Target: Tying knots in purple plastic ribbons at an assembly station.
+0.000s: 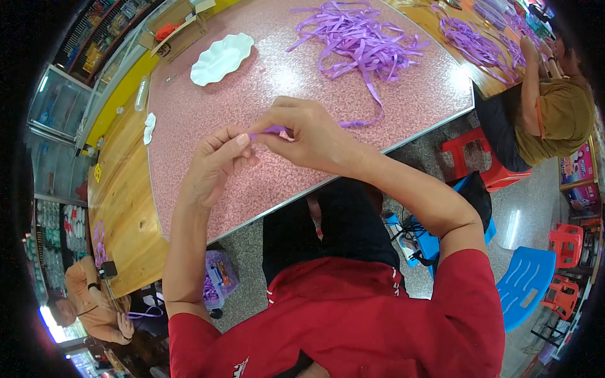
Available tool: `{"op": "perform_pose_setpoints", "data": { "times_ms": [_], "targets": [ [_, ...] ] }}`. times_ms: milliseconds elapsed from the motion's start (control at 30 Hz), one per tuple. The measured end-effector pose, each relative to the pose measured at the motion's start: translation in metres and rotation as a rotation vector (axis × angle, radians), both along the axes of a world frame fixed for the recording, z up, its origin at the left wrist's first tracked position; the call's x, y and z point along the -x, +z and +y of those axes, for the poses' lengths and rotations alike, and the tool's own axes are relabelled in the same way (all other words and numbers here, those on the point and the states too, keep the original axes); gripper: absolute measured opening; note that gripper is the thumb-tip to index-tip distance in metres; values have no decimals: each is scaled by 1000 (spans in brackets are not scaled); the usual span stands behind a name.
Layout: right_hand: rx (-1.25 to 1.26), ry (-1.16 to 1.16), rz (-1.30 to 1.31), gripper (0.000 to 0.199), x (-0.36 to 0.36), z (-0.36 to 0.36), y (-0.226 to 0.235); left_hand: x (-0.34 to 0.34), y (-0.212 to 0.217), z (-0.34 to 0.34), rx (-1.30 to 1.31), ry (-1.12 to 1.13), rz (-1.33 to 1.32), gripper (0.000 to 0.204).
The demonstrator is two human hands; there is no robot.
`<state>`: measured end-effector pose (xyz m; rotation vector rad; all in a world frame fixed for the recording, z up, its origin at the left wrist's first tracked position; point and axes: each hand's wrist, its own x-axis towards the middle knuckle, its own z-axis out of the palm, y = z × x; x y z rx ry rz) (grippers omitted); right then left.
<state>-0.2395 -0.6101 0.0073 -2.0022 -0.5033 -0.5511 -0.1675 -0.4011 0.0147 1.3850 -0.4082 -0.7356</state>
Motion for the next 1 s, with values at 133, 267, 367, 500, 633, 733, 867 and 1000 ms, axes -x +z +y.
{"op": "perform_pose_setpoints", "data": {
  "times_ms": [133,267,367,500,633,733,867,1000],
  "targets": [
    [-17,-71,-26,14,3,-4,4,-1,-2,4,53,117,-70,28],
    [-8,-110,-55,12,3,-3,3,9,-2,-14,19,231,-379,32],
    [-5,-122,-44,13,6,-3,7,13,-2,-18,-107,130,-904,32],
    [9,-102,-50,15,8,-8,6,11,1,-16,-173,-59,-656,34],
    [26,-96,-36,16,12,-10,7,14,1,-18,-47,35,-398,27],
    [8,-68,-23,16,12,-12,5,18,3,-21,67,64,-343,20],
    [32,-71,-38,16,11,-13,6,12,0,-18,69,28,-382,19],
    [38,-83,-25,14,14,-11,10,12,-1,-18,-18,47,-459,15]
  ]
}}
